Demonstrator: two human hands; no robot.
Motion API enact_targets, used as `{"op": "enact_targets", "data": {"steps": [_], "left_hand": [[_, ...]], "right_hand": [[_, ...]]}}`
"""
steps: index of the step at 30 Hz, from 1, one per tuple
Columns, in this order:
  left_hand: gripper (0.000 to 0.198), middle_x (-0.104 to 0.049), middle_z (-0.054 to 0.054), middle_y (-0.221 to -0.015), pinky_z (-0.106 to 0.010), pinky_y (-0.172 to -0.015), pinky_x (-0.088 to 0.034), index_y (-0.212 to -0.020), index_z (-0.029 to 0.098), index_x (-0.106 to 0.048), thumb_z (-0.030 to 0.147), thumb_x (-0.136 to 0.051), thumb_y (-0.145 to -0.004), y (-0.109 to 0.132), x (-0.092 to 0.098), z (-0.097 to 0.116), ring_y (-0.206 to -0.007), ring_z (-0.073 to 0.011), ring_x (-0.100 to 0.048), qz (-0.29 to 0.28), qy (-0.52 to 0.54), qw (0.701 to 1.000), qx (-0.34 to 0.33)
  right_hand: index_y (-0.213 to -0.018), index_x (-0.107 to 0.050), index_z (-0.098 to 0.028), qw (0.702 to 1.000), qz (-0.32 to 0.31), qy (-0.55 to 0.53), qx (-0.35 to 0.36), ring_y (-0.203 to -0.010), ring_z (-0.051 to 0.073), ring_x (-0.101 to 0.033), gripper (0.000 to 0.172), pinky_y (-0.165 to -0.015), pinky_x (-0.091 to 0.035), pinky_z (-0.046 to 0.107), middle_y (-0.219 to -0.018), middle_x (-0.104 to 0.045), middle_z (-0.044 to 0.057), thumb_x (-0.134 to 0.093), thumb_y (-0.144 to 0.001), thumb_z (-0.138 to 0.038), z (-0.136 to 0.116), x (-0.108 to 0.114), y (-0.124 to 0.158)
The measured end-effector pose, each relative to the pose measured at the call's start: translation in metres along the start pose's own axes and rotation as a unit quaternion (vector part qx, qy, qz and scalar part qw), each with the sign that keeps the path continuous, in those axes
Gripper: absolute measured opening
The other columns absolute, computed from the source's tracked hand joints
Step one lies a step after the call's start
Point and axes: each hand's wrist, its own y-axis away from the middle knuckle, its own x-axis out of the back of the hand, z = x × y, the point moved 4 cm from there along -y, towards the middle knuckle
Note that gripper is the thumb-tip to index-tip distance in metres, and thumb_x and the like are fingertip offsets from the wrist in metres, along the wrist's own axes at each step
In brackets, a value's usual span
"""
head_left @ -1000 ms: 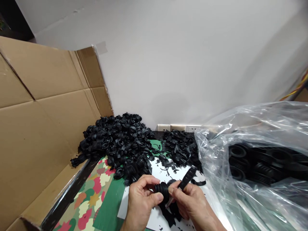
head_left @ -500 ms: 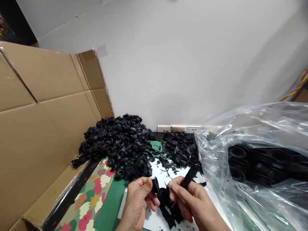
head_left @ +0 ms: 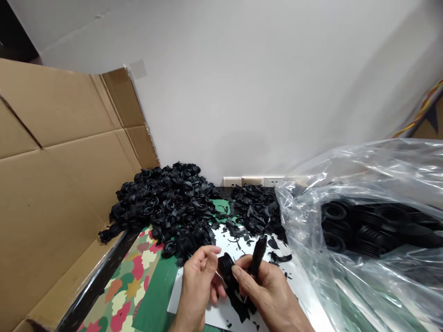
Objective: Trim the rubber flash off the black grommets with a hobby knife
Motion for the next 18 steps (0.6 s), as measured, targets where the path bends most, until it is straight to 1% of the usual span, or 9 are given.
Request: {"op": "enact_targets", "data": {"steps": [1,3,4,6,8,10,12,14,18], "left_hand": [[0.044,-0.059,0.001,-0.062,-0.015,-0.032,-0.032,-0.093,0.016,-0.068,0.05,-0.072,-0.064,0.001,0.001,0.005,-0.039,-0.0079,-0.051,0.003,-0.024,0.999,-0.038],[0.046,-0.062,-0.002,-0.081,-0.017,-0.042,-0.04,-0.097,0.021,-0.071,0.031,-0.083,-0.054,0.004,0.0,0.014,-0.053,-0.01,-0.055,0.002,-0.073,0.991,-0.113],[0.045,-0.062,-0.003,-0.088,-0.018,-0.047,-0.042,-0.095,0.023,-0.073,0.022,-0.084,-0.051,0.006,-0.001,0.018,-0.059,-0.0117,-0.056,-0.002,-0.097,0.985,-0.14],[0.038,-0.064,-0.004,-0.089,-0.02,-0.054,-0.044,-0.089,0.024,-0.076,0.01,-0.08,-0.053,0.008,-0.004,0.022,-0.067,-0.0146,-0.056,-0.015,-0.128,0.978,-0.162],[0.032,-0.065,-0.003,-0.083,-0.021,-0.055,-0.045,-0.083,0.022,-0.077,0.008,-0.077,-0.054,0.008,-0.006,0.021,-0.064,-0.0146,-0.056,-0.023,-0.109,0.983,-0.149],[0.031,-0.065,-0.002,-0.075,-0.021,-0.051,-0.045,-0.08,0.02,-0.077,0.009,-0.077,-0.051,0.006,-0.006,0.018,-0.058,-0.0133,-0.054,-0.02,-0.058,0.992,-0.111],[0.03,-0.064,-0.001,-0.065,-0.021,-0.048,-0.044,-0.076,0.017,-0.077,0.008,-0.077,-0.048,0.003,-0.005,0.013,-0.052,-0.0118,-0.052,-0.01,-0.02,0.998,-0.065],[0.029,-0.062,0.0,-0.055,-0.02,-0.046,-0.042,-0.074,0.015,-0.076,0.007,-0.076,-0.046,0.002,-0.004,0.009,-0.049,-0.0111,-0.051,0.001,-0.006,1.0,-0.027],[0.028,-0.06,0.002,-0.048,-0.019,-0.044,-0.039,-0.073,0.014,-0.075,0.007,-0.075,-0.046,0.001,-0.003,0.006,-0.044,-0.0095,-0.049,0.012,0.006,1.0,-0.009]], "right_hand": [[-0.062,-0.058,-0.016,1.0,0.013,-0.005,-0.005,-0.042,0.011,-0.045,0.03,-0.043,-0.034,0.022,-0.044,-0.05,-0.004,-0.063,-0.071,-0.044,0.0,0.001,0.0],[-0.061,-0.057,-0.016,1.0,0.019,-0.023,-0.01,-0.041,0.009,-0.042,0.03,-0.042,-0.033,0.021,-0.044,-0.048,-0.005,-0.064,-0.07,-0.043,0.002,0.002,-0.001],[-0.061,-0.057,-0.016,0.999,0.013,-0.037,-0.012,-0.041,0.009,-0.041,0.03,-0.042,-0.033,0.02,-0.043,-0.048,-0.005,-0.065,-0.069,-0.043,0.004,0.002,-0.002],[-0.06,-0.055,-0.016,0.997,-0.011,-0.07,-0.019,-0.038,0.007,-0.038,0.031,-0.04,-0.032,0.02,-0.042,-0.047,-0.006,-0.066,-0.069,-0.044,0.01,0.001,-0.005],[-0.058,-0.054,-0.016,0.995,-0.038,-0.093,-0.027,-0.036,0.007,-0.036,0.035,-0.038,-0.03,0.02,-0.041,-0.046,-0.006,-0.068,-0.066,-0.047,0.015,0.001,-0.008],[-0.055,-0.053,-0.017,0.992,-0.055,-0.105,-0.037,-0.035,0.007,-0.034,0.038,-0.037,-0.028,0.02,-0.039,-0.045,-0.006,-0.069,-0.063,-0.05,0.018,0.002,-0.01],[-0.054,-0.052,-0.017,0.991,-0.055,-0.11,-0.048,-0.034,0.006,-0.034,0.038,-0.037,-0.026,0.02,-0.039,-0.043,-0.006,-0.069,-0.062,-0.05,0.019,0.003,-0.011],[-0.054,-0.052,-0.017,0.991,-0.051,-0.111,-0.062,-0.034,0.006,-0.032,0.037,-0.036,-0.024,0.02,-0.039,-0.042,-0.007,-0.069,-0.063,-0.049,0.018,0.005,-0.011],[-0.054,-0.05,-0.018,0.99,-0.051,-0.11,-0.075,-0.032,0.004,-0.026,0.036,-0.035,-0.021,0.019,-0.039,-0.04,-0.009,-0.068,-0.064,-0.047,0.015,0.006,-0.008]]}}
